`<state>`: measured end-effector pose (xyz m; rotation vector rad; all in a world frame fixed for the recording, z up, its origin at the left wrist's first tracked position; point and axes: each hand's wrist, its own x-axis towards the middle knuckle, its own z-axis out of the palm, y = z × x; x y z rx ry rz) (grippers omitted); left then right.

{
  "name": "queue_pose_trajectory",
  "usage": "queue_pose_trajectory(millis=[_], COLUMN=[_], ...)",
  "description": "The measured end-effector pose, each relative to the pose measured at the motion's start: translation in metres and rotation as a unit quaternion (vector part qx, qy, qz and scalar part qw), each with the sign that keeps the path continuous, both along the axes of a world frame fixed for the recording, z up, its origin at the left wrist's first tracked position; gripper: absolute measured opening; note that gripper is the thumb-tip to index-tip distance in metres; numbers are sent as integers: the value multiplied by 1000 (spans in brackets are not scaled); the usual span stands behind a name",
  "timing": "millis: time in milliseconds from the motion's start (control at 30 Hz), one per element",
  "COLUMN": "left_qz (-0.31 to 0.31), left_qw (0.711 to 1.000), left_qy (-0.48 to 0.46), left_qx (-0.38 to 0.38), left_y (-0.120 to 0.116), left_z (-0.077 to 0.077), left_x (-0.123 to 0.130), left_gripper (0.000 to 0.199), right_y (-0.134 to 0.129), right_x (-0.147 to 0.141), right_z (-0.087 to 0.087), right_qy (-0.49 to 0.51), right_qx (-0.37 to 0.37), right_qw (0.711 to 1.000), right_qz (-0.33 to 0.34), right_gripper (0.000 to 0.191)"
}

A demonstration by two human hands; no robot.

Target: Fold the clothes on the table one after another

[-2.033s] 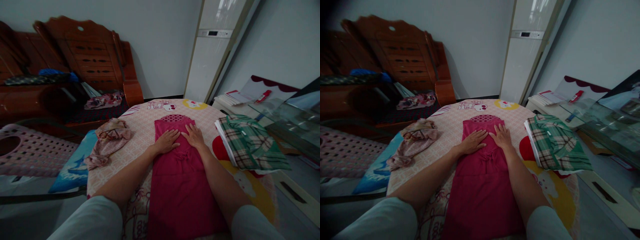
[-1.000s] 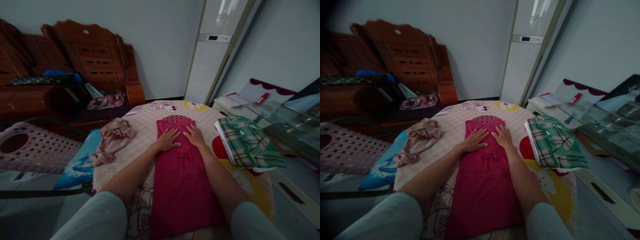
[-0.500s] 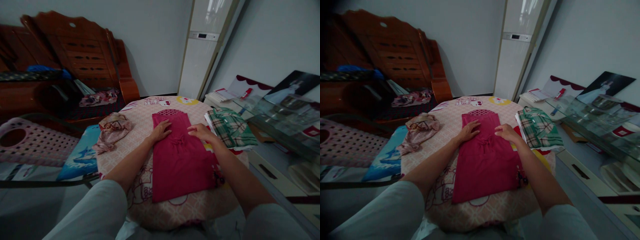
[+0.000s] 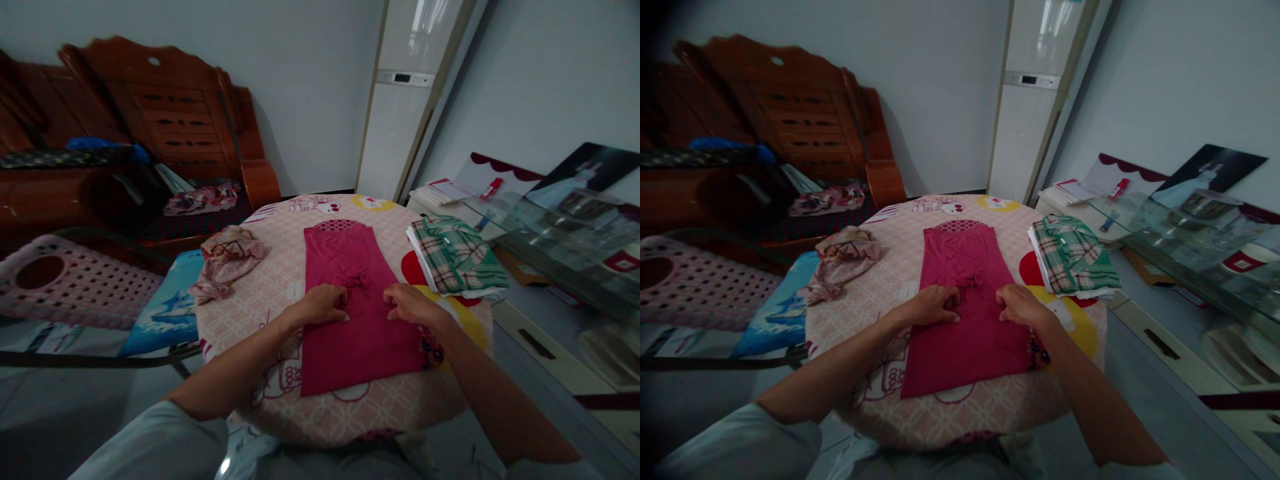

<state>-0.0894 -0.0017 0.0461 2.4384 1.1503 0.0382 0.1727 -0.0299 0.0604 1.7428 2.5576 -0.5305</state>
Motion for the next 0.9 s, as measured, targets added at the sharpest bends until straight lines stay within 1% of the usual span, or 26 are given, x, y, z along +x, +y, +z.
queue_pose_trajectory(millis=[133, 233, 400, 467, 567, 633, 700, 800, 833, 900], left_qz=[4, 7, 21, 22, 12, 5, 1, 6, 9, 2], left_qw=[999, 999, 1000, 999, 999, 999, 999, 1000, 1000, 1000], left_qy=[45, 35, 17, 20, 12, -5, -23, -22, -11, 12], left_qx=[6, 1, 3, 14, 31, 38, 36, 21, 15, 8], left_y=[-3, -5, -6, -6, -9, -12, -13, -12, -11, -9], left_z=[1, 3, 1, -1, -3, -3, -1, 2, 3, 4], left_x=[1, 3, 8, 9, 9, 8, 6, 3, 2, 2], left_gripper=[30, 27, 27, 24, 15, 11, 13, 24, 27, 25], right_y=[-2, -2, 2, 1, -6, -10, -14, -13, -12, -9], right_x=[-7, -9, -14, -16, -12, -6, 1, 7, 7, 6], right_z=[7, 10, 15, 16, 13, 9, 2, -5, -6, -4], right_qy=[-32, -22, -33, -35, -29, -13, 13, 36, 37, 39], right_qx=[-8, -14, -52, -41, -3, 9, 7, 4, 3, -5], right_qw=[999, 1000, 998, 998, 999, 999, 1000, 999, 999, 999], right_qz=[2, -3, -4, 10, 28, 30, 26, 0, -7, -4], right_gripper=[18, 20, 21, 19, 13, 12, 16, 28, 27, 20])
